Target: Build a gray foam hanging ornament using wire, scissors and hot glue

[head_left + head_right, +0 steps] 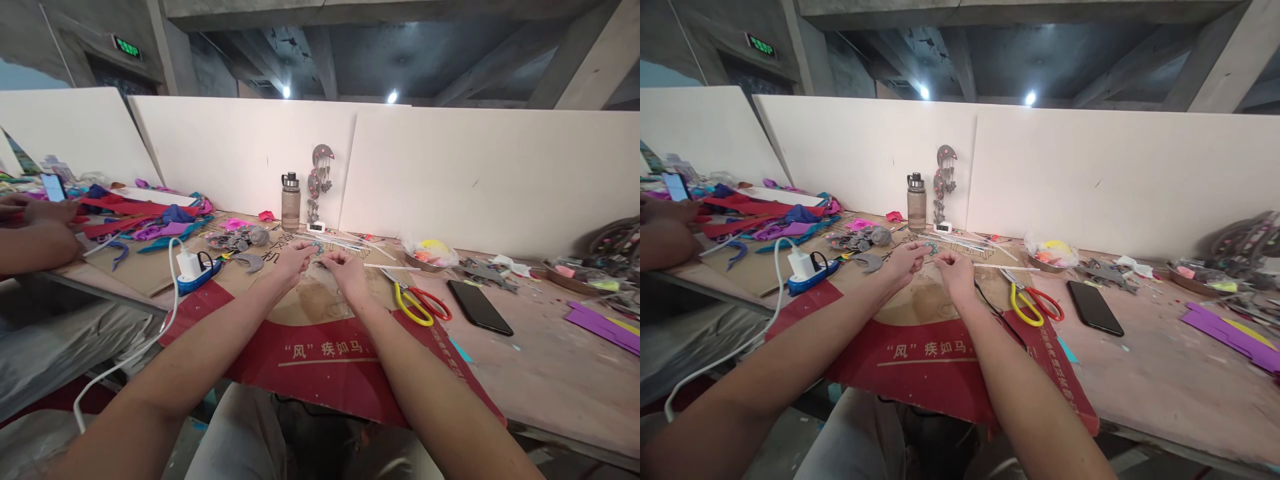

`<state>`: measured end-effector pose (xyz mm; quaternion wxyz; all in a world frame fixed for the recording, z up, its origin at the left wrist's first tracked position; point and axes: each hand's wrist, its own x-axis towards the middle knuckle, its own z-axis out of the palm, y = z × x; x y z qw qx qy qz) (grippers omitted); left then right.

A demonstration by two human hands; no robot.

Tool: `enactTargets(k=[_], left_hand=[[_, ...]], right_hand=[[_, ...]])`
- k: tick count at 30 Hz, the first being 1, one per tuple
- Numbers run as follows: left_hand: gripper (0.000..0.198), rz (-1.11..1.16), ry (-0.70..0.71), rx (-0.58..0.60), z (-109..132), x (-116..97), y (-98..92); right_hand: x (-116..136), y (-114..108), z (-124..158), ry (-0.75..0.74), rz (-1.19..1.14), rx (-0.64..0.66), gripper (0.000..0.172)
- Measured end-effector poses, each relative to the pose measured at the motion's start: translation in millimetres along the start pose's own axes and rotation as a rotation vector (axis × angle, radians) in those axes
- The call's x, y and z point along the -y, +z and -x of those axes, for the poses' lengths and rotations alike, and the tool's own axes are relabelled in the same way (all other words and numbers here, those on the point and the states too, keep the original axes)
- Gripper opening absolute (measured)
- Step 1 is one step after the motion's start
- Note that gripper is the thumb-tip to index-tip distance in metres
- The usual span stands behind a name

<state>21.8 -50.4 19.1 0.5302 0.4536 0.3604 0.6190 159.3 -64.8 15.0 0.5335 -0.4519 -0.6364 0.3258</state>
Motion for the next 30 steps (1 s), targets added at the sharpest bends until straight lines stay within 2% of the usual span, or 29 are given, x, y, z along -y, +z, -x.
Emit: enactTargets(k=[4, 7, 14, 20, 30], left_hand=[[0.026, -0.055, -0.052, -0.011, -1.1, 2.6, -1.5], [0.023, -0.108, -0.061, 0.046, -0.8, 6.1, -1.1], [0.012, -0.136, -0.062, 0.163, 1.5, 10.2, 1.9], [0.013, -0.099, -0.104, 0.161, 3.9, 6.7, 3.6], [0.009, -0.093, -0.106, 0.15, 3.5, 7.3, 4.2]], right_hand=[[6.5, -11.4, -2.1, -0.017, -0.031, -0.095, 0.02], [5.8, -13.1, -4.1, -0.028, -0.064, -0.141, 0.022], [-4.8, -9.7, -8.7, -0.048, -0.08, -0.139, 0.023], [-14.7, -11.7, -11.2, -0.046, 0.043, -0.136, 0.025], [-15.6, -10.7, -9.3, -0.055, 0.081, -0.104, 0.025]])
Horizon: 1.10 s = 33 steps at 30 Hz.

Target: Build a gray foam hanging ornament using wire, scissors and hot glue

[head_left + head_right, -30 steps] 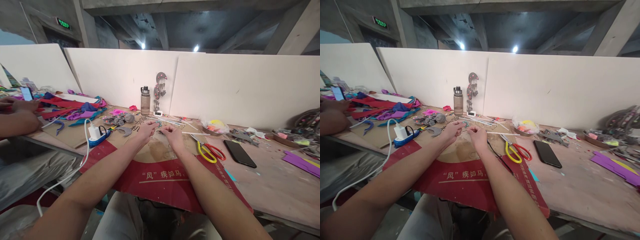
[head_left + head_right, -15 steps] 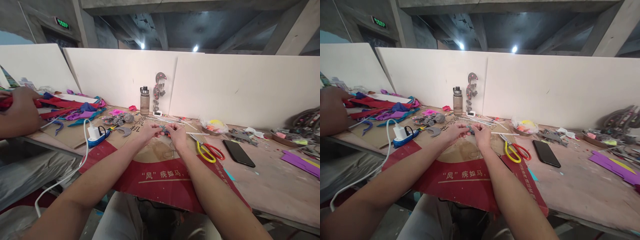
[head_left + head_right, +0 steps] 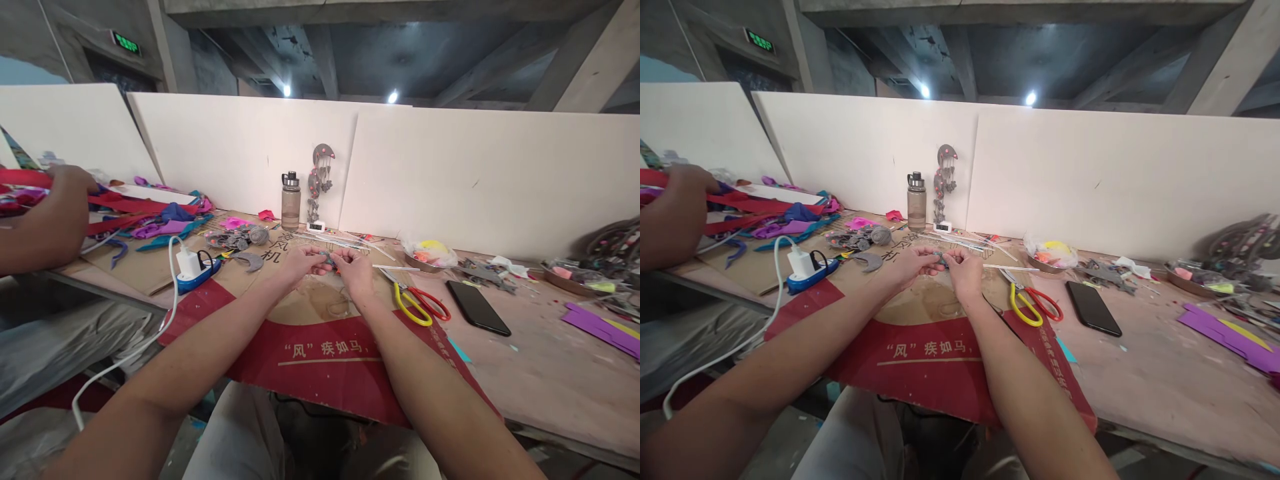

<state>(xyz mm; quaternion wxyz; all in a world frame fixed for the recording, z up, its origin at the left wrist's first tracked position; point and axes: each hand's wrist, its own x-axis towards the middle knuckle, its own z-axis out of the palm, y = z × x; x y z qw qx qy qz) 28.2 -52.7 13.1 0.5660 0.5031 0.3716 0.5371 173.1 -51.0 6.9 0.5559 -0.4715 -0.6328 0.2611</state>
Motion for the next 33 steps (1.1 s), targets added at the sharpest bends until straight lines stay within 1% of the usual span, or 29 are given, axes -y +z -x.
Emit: enactTargets(k=[7, 15, 26, 33], left_hand=[[0.008, -0.002, -0.007, -0.017, 3.5, -5.1, 3.5], [0.018, -0.003, -0.011, -0.051, 6.4, -8.0, 6.9], [0.009, -0.096, -0.009, -0.093, 3.4, -5.4, 6.0], [0.013, -0.092, 0.023, -0.117, -0.6, -4.2, 2.0]], right_hand=[[2.4, -0.9, 1.4, -0.004, 0.071, 0.0, 0.021], [8.7, -1.4, 5.5, -0.059, 0.159, -0.004, 0.016], [10.3, 0.6, 8.9, -0.136, 0.256, -0.016, 0.013], [9.7, 3.0, 9.6, -0.126, 0.222, 0.005, 0.013]])
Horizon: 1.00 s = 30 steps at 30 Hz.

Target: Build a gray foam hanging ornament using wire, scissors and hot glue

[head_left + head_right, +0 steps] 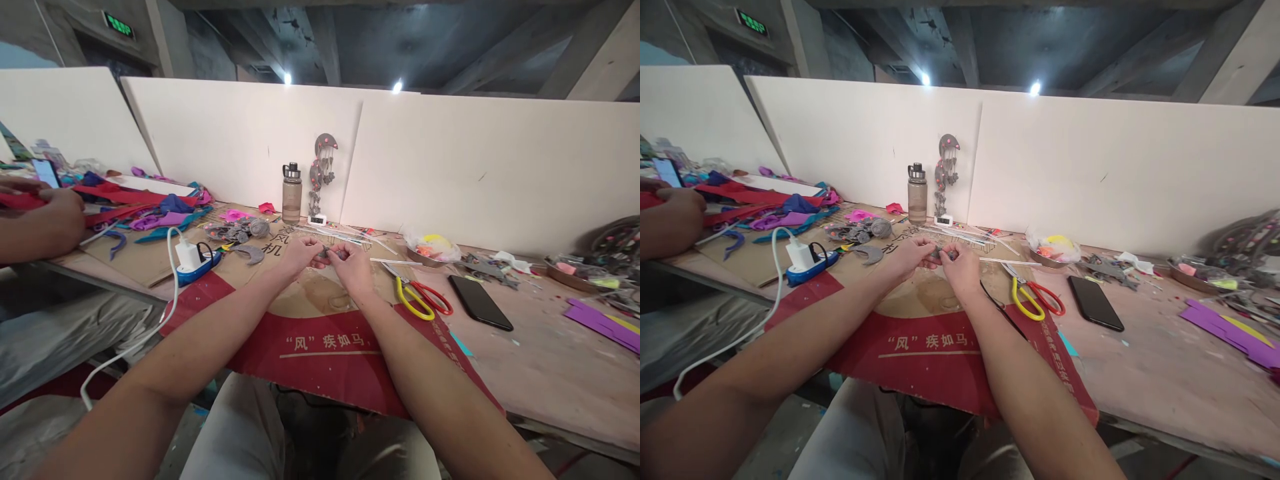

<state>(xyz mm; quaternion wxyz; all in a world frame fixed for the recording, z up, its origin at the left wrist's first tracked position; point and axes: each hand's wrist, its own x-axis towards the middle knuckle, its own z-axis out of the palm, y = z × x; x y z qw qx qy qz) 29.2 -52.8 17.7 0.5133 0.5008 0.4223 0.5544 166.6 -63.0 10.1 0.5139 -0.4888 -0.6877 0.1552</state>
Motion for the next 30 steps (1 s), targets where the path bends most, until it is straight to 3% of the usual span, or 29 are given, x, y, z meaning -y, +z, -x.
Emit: enactTargets(k=[10, 20, 24, 30], left_hand=[[0.012, -0.012, 0.044, 0.017, 3.6, 0.3, 4.1], [0.008, -0.046, 0.077, 0.075, 3.9, 4.0, 3.2], [0.007, -0.016, 0.033, 0.129, 5.6, 2.2, 2.8], [0.014, -0.026, 0.033, 0.114, 4.0, 1.9, 2.4]], right_hand=[[-1.3, 2.7, -0.2, 0.113, -0.095, -0.04, 0.023], [-6.1, 4.2, -5.5, 0.244, -0.26, 0.003, 0.017], [-7.6, 0.8, -6.5, 0.262, -0.298, 0.02, 0.015], [-5.3, -0.5, -5.6, 0.255, -0.276, 0.048, 0.015]])
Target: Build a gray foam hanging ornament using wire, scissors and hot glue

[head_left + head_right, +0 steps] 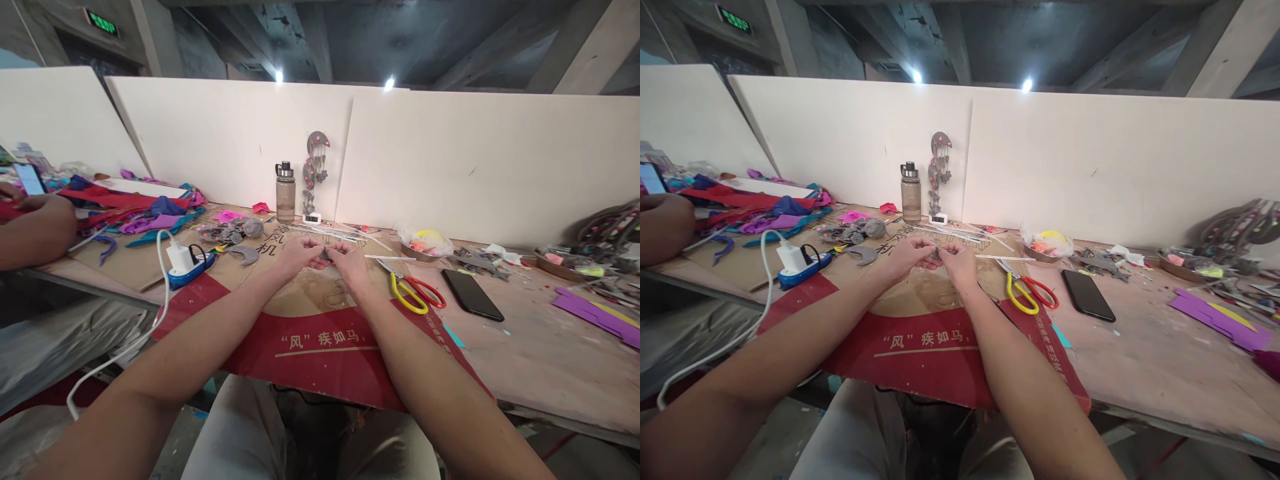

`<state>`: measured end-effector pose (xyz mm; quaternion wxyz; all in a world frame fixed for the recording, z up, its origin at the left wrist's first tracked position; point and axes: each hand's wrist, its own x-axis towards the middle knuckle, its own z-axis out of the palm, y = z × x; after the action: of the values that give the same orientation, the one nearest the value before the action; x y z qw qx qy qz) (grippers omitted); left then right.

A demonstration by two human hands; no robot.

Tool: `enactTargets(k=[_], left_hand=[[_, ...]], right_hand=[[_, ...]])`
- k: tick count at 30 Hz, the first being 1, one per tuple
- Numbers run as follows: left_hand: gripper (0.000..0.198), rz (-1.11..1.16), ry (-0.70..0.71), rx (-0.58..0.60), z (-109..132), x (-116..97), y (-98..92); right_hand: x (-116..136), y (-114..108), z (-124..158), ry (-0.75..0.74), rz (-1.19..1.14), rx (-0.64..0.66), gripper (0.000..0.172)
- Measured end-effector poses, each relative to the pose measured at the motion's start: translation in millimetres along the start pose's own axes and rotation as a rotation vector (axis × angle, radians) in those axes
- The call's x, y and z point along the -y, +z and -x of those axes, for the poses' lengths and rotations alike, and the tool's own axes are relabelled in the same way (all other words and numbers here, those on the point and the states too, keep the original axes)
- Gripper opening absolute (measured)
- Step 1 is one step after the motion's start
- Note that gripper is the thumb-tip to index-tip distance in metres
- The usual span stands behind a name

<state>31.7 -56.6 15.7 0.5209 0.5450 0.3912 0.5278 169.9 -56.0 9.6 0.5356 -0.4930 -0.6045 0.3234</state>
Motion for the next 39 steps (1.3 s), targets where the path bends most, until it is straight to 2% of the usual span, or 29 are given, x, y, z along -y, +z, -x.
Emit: enactTargets(k=[6, 13, 18, 24, 29, 33, 39], left_hand=[[0.011, -0.048, -0.012, -0.031, -2.4, 0.9, -0.9], [0.009, 0.007, -0.029, -0.046, -1.1, -4.4, -2.6], [0.009, -0.034, -0.037, 0.004, -2.7, -0.5, -3.6], [0.011, 0.011, -0.041, 0.133, -2.2, 1.0, -5.3], [0.009, 0.04, -0.058, 0.1, -1.7, -1.6, -6.5], [0.007, 0.012, -0.03, 0.064, -2.0, -2.3, -4.9], [0.004, -0.128, 0.083, 0.063, 2.4, -0.5, 1.9]], right_hand=[[1.1, 4.5, 3.8, -0.06, 0.069, -0.016, 0.016], [-5.7, 4.6, 0.7, -0.099, -0.058, 0.125, 0.022], [-3.9, 3.0, 1.3, -0.08, -0.024, 0.066, 0.019], [-4.0, -3.5, -1.0, -0.082, 0.012, 0.035, 0.017], [-7.3, -5.7, -4.8, -0.062, -0.051, 0.087, 0.022], [-5.4, -5.7, -3.8, -0.058, -0.046, 0.127, 0.029], [1.8, -5.2, -0.2, -0.045, 0.002, 0.056, 0.017]])
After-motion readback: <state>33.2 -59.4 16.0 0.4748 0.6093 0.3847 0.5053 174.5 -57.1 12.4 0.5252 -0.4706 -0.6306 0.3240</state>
